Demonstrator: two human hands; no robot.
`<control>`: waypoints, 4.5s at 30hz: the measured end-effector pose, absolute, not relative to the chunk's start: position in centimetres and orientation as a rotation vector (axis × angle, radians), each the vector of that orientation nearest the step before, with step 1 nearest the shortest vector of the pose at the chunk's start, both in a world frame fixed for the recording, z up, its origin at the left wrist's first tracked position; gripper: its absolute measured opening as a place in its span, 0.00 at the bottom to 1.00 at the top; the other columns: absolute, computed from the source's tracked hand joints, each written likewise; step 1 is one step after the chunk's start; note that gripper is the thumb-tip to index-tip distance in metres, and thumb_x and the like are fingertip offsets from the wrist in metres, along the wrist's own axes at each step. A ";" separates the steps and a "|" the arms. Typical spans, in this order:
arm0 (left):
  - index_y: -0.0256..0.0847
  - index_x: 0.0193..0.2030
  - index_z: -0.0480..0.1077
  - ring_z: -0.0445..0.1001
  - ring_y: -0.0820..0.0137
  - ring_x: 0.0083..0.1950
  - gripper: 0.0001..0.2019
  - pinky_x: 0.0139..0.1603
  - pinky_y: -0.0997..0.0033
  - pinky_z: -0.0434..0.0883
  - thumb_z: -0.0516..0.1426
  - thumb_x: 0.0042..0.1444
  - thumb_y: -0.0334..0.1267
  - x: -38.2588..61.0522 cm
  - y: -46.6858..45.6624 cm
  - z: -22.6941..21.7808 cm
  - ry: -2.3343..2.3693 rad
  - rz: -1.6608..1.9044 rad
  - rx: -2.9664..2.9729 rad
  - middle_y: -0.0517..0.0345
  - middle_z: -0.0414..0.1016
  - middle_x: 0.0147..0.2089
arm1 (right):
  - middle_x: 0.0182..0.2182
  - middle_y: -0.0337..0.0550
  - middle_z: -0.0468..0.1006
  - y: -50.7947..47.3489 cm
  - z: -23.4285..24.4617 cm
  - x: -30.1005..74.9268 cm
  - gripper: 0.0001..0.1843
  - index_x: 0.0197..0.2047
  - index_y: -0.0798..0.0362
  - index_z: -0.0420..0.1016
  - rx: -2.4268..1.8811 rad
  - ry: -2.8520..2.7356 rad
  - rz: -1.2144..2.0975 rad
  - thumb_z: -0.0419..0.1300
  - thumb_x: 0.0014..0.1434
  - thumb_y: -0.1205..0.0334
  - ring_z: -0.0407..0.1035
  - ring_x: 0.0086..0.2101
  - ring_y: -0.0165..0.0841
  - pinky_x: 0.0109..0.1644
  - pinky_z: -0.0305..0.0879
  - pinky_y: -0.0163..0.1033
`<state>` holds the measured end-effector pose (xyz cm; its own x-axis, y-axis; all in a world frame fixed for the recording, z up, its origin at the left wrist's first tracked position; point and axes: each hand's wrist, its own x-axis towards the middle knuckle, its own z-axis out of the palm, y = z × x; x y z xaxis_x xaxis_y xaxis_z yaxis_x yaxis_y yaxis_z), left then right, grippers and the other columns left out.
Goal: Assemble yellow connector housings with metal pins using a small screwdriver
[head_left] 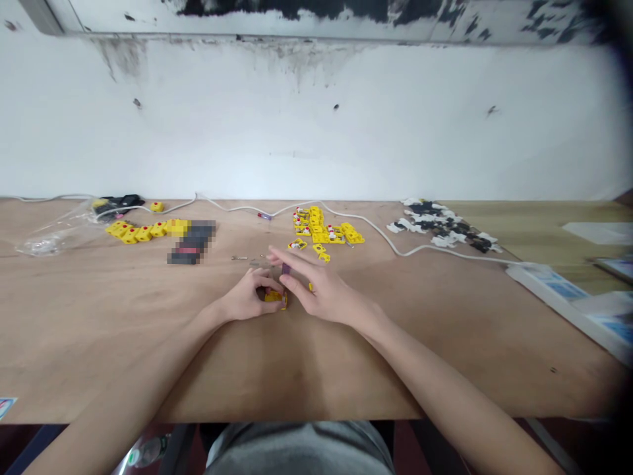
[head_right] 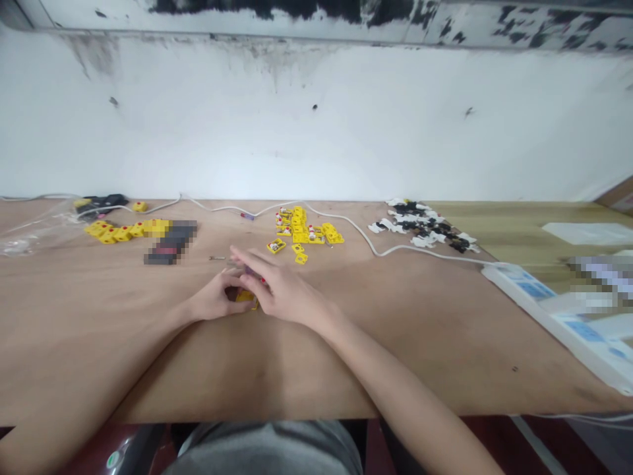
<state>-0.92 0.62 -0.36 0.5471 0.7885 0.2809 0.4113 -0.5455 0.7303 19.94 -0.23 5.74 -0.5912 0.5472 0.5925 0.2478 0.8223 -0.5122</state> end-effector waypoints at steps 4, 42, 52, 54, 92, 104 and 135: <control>0.41 0.39 0.80 0.74 0.61 0.49 0.10 0.54 0.62 0.70 0.68 0.49 0.39 -0.9 0.6 -0.2 0.980 0.798 2.187 0.52 0.77 0.44 | 0.46 0.46 0.78 -0.3 6.3 20.1 0.16 0.59 0.49 0.72 -0.642 -2.265 0.424 0.54 0.70 0.65 0.74 0.45 0.36 0.52 0.71 0.42; 0.45 0.38 0.80 0.74 0.64 0.47 0.08 0.57 0.62 0.66 0.67 0.50 0.40 -1.0 0.9 -0.8 0.925 0.816 2.273 0.58 0.81 0.43 | 0.30 0.52 0.79 -0.3 15.3 16.8 0.07 0.35 0.58 0.77 -1.076 -3.341 -0.272 0.60 0.61 0.65 0.76 0.31 0.45 0.31 0.62 0.41; 0.44 0.37 0.79 0.74 0.63 0.47 0.08 0.55 0.63 0.67 0.68 0.49 0.39 -0.9 0.9 -0.7 0.933 0.844 2.270 0.57 0.80 0.43 | 0.32 0.49 0.81 0.8 15.2 17.3 0.06 0.36 0.58 0.79 -0.720 -3.351 -0.237 0.61 0.55 0.74 0.76 0.33 0.41 0.32 0.60 0.39; 0.44 0.37 0.79 0.74 0.63 0.46 0.08 0.55 0.62 0.66 0.68 0.49 0.40 -0.9 0.9 -0.6 0.942 0.821 2.274 0.57 0.80 0.42 | 0.30 0.53 0.81 0.7 15.1 16.9 0.07 0.34 0.59 0.80 -0.906 -3.327 -0.199 0.60 0.58 0.68 0.76 0.30 0.43 0.30 0.60 0.39; 0.46 0.45 0.79 0.72 0.64 0.49 0.09 0.55 0.62 0.64 0.63 0.57 0.41 -1.6 0.1 0.6 0.913 0.732 2.315 0.55 0.79 0.46 | 0.20 0.46 0.77 2.4 15.9 18.0 0.18 0.38 0.60 0.79 -1.729 -3.074 0.775 0.51 0.64 0.58 0.68 0.18 0.35 0.23 0.60 0.37; 0.48 0.52 0.77 0.72 0.64 0.44 0.18 0.49 0.66 0.67 0.64 0.56 0.48 -2.1 -0.3 0.8 0.899 0.706 2.427 0.53 0.75 0.41 | 0.45 0.50 0.81 1.8 6.6 24.3 0.17 0.47 0.54 0.76 -1.118 -1.764 0.988 0.60 0.63 0.49 0.78 0.43 0.39 0.54 0.73 0.46; 0.41 0.41 0.73 0.76 0.65 0.46 0.09 0.51 0.64 0.70 0.64 0.53 0.35 -1.8 -0.8 1.3 0.816 0.732 2.451 0.53 0.78 0.43 | 0.39 0.45 0.83 1.4 1.9 22.4 0.12 0.42 0.50 0.79 -0.928 -1.408 0.986 0.66 0.58 0.52 0.78 0.42 0.42 0.54 0.72 0.50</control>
